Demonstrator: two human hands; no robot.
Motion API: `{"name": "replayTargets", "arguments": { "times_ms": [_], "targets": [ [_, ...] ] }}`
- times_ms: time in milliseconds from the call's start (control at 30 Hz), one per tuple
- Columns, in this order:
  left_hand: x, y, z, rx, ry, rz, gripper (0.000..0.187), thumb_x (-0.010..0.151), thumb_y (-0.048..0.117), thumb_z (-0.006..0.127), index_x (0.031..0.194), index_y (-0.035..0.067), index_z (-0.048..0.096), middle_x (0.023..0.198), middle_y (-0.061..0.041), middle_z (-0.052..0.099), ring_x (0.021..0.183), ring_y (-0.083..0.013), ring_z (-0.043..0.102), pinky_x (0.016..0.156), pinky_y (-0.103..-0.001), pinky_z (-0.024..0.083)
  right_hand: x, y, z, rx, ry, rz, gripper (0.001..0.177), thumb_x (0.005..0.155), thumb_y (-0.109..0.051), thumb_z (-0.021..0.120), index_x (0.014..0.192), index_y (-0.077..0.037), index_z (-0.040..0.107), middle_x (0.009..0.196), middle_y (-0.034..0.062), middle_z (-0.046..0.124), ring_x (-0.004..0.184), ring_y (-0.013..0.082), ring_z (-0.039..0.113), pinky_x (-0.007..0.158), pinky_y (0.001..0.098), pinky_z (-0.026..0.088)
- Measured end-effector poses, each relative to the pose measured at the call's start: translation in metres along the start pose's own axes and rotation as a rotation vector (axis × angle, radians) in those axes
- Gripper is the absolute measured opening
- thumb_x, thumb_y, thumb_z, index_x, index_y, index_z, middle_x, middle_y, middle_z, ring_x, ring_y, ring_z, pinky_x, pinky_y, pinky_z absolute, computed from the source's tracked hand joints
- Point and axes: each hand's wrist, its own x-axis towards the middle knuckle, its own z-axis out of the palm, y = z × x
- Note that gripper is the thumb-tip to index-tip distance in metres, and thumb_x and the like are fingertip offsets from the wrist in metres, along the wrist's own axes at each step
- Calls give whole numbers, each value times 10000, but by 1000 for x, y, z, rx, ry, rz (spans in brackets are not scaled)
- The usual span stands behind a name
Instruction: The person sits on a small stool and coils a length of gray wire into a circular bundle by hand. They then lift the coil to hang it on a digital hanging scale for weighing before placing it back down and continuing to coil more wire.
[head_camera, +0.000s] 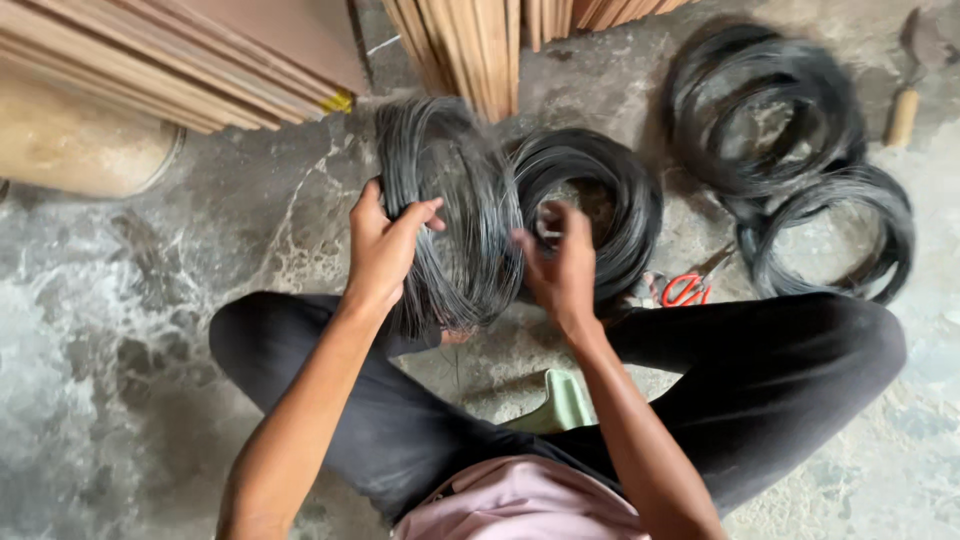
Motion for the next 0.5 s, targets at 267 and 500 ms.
{"name": "replayTargets", "arguments": {
  "times_ms": [267,500],
  "targets": [
    [4,-22,-10,-72,-58,81,288,753,6,584,1024,-1,486,619,-179,620,893,-268,662,824,-340,481,-42,-4,3,-234,-473,650,669,844,-628,376,697,-36,649,717,176,630,828,367,604,755,471,403],
    [-12,-18,12,-376,-39,-77,261,781,-9,543,1001,22,405,676,-219,591,640,-292,664,611,-372,575,-41,31,63,1242,-230,1506,1092,642,-803,452,1381,-8,336,1411,185,350,1285,309,367,1125,372,190]
  ]
}}
